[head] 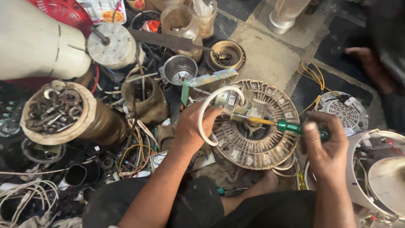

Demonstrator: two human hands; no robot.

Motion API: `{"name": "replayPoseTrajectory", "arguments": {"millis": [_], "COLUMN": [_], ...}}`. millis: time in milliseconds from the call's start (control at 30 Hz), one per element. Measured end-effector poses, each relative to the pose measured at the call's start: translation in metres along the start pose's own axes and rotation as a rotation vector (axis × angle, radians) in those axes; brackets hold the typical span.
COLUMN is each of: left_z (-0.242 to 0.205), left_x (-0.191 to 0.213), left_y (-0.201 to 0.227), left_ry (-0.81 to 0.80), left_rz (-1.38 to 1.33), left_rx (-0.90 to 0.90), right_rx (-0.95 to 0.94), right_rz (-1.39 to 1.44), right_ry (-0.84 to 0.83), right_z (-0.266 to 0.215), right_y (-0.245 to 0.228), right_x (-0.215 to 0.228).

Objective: The person sits on the floor and uses a green screwdriver to manipulate the internal components of a disassembled electrical device, likely a fan motor. They repeatedly tighten or loosen screws on the motor housing while holding the device steady with their other hand.

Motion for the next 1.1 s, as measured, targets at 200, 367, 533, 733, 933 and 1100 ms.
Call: {"name": "replayPoseTrajectory", "arguments": {"millis": [200, 367, 533, 733, 933, 1100], "left_z": [0.0, 0.001, 0.002, -0.002, -0.002, -0.001], "left_x": [-0.001, -0.002, 0.0, -0.002, -0.003, -0.002], "left_y": [-0.005, -0.003, 0.0, -0.002, -0.005, -0.006], "left_ry": [-0.098, -0.064, -0.045, -0.009, -0.01, 0.004], "left_rz": [0.055, 0.118, 0.1, 0.052, 0.036, 0.018], "left_rx": [0.024, -0.036, -0.043, -0.03, -0.024, -0.041], "right_rx": [-0.074, -0.262, -0.03, -0.134, -0.313, -0.347], "right_rz": [0.08, 0.333, -0.006, 0.123, 0.157, 0.352], "right_ry": [-0.05, 0.08, 0.053, 0.105, 0.124, 0.082], "right_z": [-0.007, -0.04, -0.045, -0.048, -0.046, -0.052], "right_y": [0.003, 0.019, 0.019, 0.024, 0.023, 0.022], "right_x": [0.002, -0.003, 0.0, 0.002, -0.001, 0.0]}}
Point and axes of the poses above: each hand's wrist, its own z-axis towards the middle knuckle, its own x-axis out of the back of the hand, y = z × x, the point moved 1 cm from there along z, towards the middle knuckle, and after that the axes turned 14 degrees about z, right-handed, at the moved point
